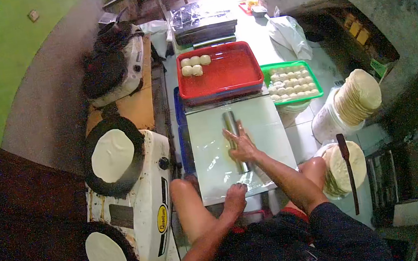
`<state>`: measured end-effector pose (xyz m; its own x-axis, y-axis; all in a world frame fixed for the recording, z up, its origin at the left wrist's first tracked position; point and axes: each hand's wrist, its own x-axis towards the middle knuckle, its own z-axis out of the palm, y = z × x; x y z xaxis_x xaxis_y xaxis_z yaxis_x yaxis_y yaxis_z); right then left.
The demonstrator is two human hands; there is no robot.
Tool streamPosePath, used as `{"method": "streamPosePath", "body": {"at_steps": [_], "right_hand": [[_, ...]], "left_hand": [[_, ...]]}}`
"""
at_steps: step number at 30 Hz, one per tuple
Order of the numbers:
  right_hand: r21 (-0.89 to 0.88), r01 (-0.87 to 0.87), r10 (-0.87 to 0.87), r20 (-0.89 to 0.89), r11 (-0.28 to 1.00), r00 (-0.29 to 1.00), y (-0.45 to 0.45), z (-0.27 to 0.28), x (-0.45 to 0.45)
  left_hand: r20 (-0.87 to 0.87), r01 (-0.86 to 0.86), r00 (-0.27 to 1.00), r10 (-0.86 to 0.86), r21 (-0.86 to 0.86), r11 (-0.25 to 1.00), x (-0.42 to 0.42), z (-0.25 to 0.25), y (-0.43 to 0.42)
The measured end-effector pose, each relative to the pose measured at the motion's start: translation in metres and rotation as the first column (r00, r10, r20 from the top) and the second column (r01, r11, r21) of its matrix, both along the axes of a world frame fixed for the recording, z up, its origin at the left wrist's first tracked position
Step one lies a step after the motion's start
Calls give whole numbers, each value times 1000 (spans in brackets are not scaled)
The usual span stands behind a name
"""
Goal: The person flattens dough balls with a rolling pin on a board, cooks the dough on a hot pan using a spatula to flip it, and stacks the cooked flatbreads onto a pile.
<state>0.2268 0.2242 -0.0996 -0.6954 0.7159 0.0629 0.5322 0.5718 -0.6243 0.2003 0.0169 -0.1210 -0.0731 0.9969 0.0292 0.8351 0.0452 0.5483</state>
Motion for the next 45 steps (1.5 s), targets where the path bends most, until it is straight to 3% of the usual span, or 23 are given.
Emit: {"method": "streamPosePath", "body": {"at_steps": [1,3,7,8,11,12,15,16,19,20,23,24,28,31,32,35,37,39,43,45], "right_hand": [[-89,-8,11,30,996,999,0,2,2],[97,-97,72,235,991,969,-11,3,3],[456,95,-134,53,885,990,-25,-28,6],[360,124,-170,100,925,980,-27,-2,9],[3,116,-115,-95,993,989,-17,0,8],[188,56,-58,1,981,998,-20,0,11],[140,84,-110,192,987,975,-23,30,1],[387,146,-181,54,910,982,-17,4,-5],[403,167,-185,5,900,983,-3,-5,-4],[346,123,-172,115,930,978,3,-4,-4],[422,276,-277,-62,864,959,10,3,-8],[192,252,-266,50,949,963,17,8,-8],[117,257,-242,-129,959,962,29,-15,-26],[-293,48,-94,-144,955,985,30,-10,-27],[-120,23,-23,4,993,1000,23,-10,-27],[47,-122,104,281,991,954,0,15,-16],[149,-183,142,247,972,959,-9,9,-7],[202,-252,199,249,947,948,-15,12,6],[209,-219,177,202,953,963,-17,8,30],[122,-171,138,244,978,960,-15,20,38]], "left_hand": [[1,9,1000,-9,-4,1000,0,-2,1],[-5,30,1000,-30,-16,999,-2,-6,2],[-5,52,999,-52,4,999,-7,-17,2],[-13,47,999,-47,-4,999,-5,-22,2],[-9,51,999,-51,-25,998,-3,-27,2],[-3,57,998,-57,-32,998,-4,-28,3],[45,12,999,-9,-64,998,-2,-43,2],[0,40,999,-40,-113,993,-3,-36,1],[63,55,997,-55,-5,998,-7,-32,1],[69,41,997,-41,-11,999,-7,-32,1],[94,6,996,-3,-34,999,-2,-34,-1],[103,-1,995,5,-43,999,-3,-36,0],[89,20,996,-17,-26,999,-5,-24,-2],[33,25,999,-25,-23,999,-5,-22,-1],[32,17,999,-15,-61,998,-5,-20,0],[34,14,999,-10,-97,995,-3,-20,4],[34,36,999,-36,-23,999,-5,-21,3],[19,9,1000,-7,-63,998,-4,-17,2],[46,17,999,-12,-107,994,-4,-16,3],[51,36,998,-33,-49,998,-8,-34,4]]}}
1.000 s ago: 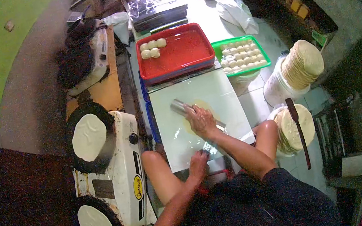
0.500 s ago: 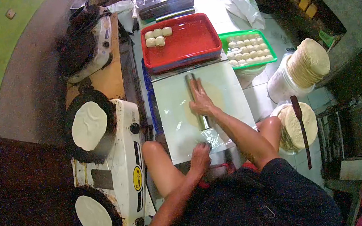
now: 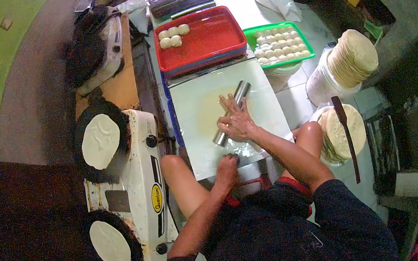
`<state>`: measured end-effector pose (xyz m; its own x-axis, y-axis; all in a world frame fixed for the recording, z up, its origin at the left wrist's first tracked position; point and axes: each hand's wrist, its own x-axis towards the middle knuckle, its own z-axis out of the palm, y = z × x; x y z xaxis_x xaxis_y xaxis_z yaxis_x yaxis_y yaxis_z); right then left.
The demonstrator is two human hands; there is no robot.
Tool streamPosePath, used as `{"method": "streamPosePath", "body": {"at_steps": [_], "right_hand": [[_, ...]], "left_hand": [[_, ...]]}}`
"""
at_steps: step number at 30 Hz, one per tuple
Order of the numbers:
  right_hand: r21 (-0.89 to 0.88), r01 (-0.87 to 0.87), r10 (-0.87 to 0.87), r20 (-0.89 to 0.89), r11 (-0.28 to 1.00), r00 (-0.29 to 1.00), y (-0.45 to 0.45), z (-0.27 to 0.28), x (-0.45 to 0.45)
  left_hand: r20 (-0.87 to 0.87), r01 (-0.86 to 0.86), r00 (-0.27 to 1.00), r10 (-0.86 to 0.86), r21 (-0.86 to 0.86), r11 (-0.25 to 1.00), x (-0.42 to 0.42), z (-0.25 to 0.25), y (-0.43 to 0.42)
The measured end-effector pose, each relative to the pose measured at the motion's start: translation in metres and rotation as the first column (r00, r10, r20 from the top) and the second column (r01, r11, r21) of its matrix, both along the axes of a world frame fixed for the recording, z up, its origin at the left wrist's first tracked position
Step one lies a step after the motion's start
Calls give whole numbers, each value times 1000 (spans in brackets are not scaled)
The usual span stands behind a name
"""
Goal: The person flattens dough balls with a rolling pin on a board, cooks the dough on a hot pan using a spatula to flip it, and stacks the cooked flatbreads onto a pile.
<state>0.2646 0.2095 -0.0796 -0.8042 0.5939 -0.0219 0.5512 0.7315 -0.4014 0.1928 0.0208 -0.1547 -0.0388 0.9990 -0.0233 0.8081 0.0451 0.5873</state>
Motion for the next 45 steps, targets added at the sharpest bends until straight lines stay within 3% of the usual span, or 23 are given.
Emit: {"method": "streamPosePath", "body": {"at_steps": [3,6,7,10,11,14,16,18,20,21,24,25,26,27,28,29,31,34,38,39,42,43,45], "right_hand": [[64,77,-77,-8,995,997,6,2,9],[-88,141,-158,-229,986,961,23,-37,1],[85,139,-121,-182,987,976,24,-36,0],[75,121,-121,2,990,993,25,-2,-14],[287,115,-107,-41,951,993,29,-18,-22],[386,143,-31,-283,911,959,52,-43,-40],[383,154,-40,-289,911,957,72,-51,-58],[338,145,-36,-308,930,951,99,-53,-76],[311,235,-113,-364,921,925,113,-25,-75],[329,286,-130,-424,900,896,118,-7,-63],[264,339,-163,-520,903,838,114,54,33],[171,426,-272,-553,888,788,117,30,82],[106,488,-360,-543,867,758,98,52,135],[305,527,-359,-464,794,810,88,38,201],[93,672,-566,-461,735,684,72,16,269],[-19,680,-677,-114,733,727,54,41,317],[263,829,-856,-19,494,517,-8,10,415],[66,942,-931,195,328,310,-73,-24,492],[-15,834,-834,-26,552,551,-93,-40,516],[53,857,-859,16,512,512,-88,-37,515],[103,729,-729,-45,677,683,-60,-16,478],[95,715,-706,-116,693,699,-49,-22,449],[-6,474,-441,-378,881,814,-63,48,288]], "left_hand": [[14,13,1000,-14,61,998,0,8,0],[11,23,1000,-24,36,999,-1,18,3],[7,27,1000,-27,16,1000,-1,18,5],[36,57,998,-58,27,998,-4,17,6],[51,70,996,-70,5,998,-5,12,4],[117,100,988,-99,2,995,-14,7,8],[204,121,970,-132,64,991,-23,8,9],[251,6,968,-10,17,1000,-30,-4,24],[-93,30,996,-12,197,980,-41,39,64],[-224,45,974,-10,152,987,-50,37,89],[-444,-34,895,33,6,999,-70,7,160],[-418,8,908,-5,6,1000,-67,6,171],[-388,46,921,-41,4,999,-60,5,177],[-360,77,930,-71,2,997,-54,3,180],[-396,48,918,-32,30,998,-56,0,183],[-431,18,902,8,58,998,-61,-6,184],[-401,-134,903,153,75,988,-72,-7,189],[-390,-26,919,56,81,996,-50,-7,177],[-332,-26,943,-11,-107,994,-26,18,137],[-289,-91,955,62,-87,992,-29,25,123],[-218,-309,930,297,-21,951,-51,59,63],[-162,-370,917,366,3,929,-63,70,40],[-107,-485,865,490,69,872,-82,89,-4]]}}
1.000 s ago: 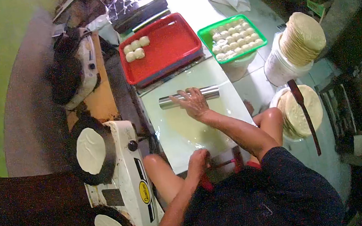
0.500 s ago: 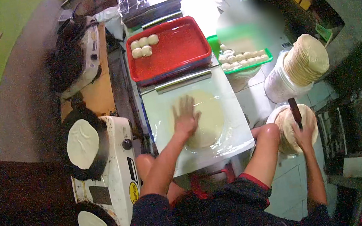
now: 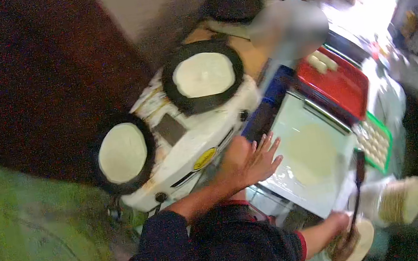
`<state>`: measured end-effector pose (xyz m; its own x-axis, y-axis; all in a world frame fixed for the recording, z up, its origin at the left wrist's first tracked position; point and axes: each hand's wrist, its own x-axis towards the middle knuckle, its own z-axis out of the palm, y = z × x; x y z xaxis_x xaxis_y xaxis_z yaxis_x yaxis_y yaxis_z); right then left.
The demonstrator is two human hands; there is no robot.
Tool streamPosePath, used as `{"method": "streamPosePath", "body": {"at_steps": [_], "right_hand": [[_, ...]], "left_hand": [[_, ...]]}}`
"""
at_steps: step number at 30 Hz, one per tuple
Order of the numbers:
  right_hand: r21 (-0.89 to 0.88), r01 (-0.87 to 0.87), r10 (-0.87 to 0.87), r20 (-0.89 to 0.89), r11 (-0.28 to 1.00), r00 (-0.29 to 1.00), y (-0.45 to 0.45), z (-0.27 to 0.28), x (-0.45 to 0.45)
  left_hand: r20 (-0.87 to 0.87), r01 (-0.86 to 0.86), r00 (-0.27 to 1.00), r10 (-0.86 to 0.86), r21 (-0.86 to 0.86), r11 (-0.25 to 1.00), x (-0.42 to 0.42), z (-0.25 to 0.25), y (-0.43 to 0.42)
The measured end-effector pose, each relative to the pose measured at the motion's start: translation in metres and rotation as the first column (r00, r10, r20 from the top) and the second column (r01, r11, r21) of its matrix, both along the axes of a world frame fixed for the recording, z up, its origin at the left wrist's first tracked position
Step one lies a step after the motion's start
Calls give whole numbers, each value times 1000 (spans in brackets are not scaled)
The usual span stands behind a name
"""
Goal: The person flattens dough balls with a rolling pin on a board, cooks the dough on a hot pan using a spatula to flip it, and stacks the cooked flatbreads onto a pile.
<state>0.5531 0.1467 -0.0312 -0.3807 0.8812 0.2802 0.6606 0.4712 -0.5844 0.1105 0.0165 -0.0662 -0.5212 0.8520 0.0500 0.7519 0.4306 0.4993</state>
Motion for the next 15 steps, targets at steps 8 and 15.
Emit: {"method": "streamPosePath", "body": {"at_steps": [8,15], "right_hand": [[-101,-947,939,199,305,281,-143,136,-372],[-364,-913,905,425,185,14,-184,181,-402]], "left_hand": [[-53,-87,993,110,329,940,-39,2,-142],[256,-495,858,444,185,849,-13,-44,-274]]}}
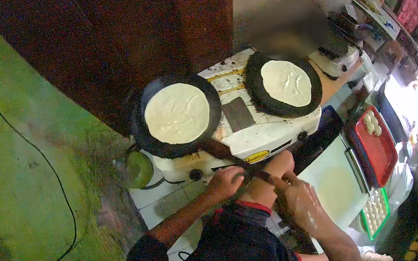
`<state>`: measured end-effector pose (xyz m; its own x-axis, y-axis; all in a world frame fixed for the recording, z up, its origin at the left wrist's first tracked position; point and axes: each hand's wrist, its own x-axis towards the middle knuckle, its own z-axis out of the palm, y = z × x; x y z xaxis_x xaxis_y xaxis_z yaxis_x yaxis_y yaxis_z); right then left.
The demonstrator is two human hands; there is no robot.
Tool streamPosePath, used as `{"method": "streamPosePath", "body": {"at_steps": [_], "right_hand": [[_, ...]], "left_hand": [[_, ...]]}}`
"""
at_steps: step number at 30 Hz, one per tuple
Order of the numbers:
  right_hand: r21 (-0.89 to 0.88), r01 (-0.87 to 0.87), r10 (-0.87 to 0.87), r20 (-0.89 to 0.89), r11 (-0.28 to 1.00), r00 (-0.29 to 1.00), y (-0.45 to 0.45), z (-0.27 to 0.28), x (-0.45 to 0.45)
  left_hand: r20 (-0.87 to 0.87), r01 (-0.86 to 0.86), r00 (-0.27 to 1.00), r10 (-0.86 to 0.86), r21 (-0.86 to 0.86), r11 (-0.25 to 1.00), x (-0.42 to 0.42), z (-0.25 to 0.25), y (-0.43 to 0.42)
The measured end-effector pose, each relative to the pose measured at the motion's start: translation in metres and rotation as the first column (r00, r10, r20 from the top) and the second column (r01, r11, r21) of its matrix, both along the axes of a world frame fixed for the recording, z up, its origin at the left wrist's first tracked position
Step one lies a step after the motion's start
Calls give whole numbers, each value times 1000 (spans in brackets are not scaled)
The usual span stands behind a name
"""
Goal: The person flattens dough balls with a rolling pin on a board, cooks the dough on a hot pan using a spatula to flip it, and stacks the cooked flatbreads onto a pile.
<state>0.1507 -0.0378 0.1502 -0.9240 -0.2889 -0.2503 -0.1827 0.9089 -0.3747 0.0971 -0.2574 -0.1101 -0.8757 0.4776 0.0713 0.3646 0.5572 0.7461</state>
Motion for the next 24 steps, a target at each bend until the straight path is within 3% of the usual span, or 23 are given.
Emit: {"method": "streamPosePath", "body": {"at_steps": [2,4,6,8,11,14,18,19,22,23,24], "right_hand": [[-16,-1,-1,-88,1000,996,-7,-31,-34],[-21,-104,99,-165,994,981,-30,-65,-90],[-194,-283,206,-342,939,917,-60,-130,-143],[-329,-428,279,-414,841,866,-96,-135,-167],[-579,-394,216,-354,714,910,-107,-109,-179],[-499,-371,223,-331,783,917,-94,-77,-193],[-32,-346,318,-323,938,891,-102,-90,-176],[37,-374,366,-311,927,877,-100,-89,-162],[-106,-393,314,-431,913,846,-65,-87,-121],[-42,-322,291,-329,946,898,-52,-62,-104],[31,-253,254,-228,967,940,-37,-43,-89]], "left_hand": [[104,-83,992,66,165,983,13,20,-14],[90,-102,992,86,188,977,20,15,-15],[52,-93,995,83,223,970,25,21,-10],[63,-28,998,16,201,979,26,37,-10],[77,44,995,-59,173,984,24,42,-18],[142,-17,990,-2,129,992,26,23,-23],[105,214,969,-226,110,971,12,37,-12],[140,299,941,-308,82,951,7,63,-12],[254,423,862,-438,115,899,-21,144,-32],[272,414,856,-440,150,898,-37,158,-44],[254,383,894,-368,-9,924,-57,188,-57]]}}
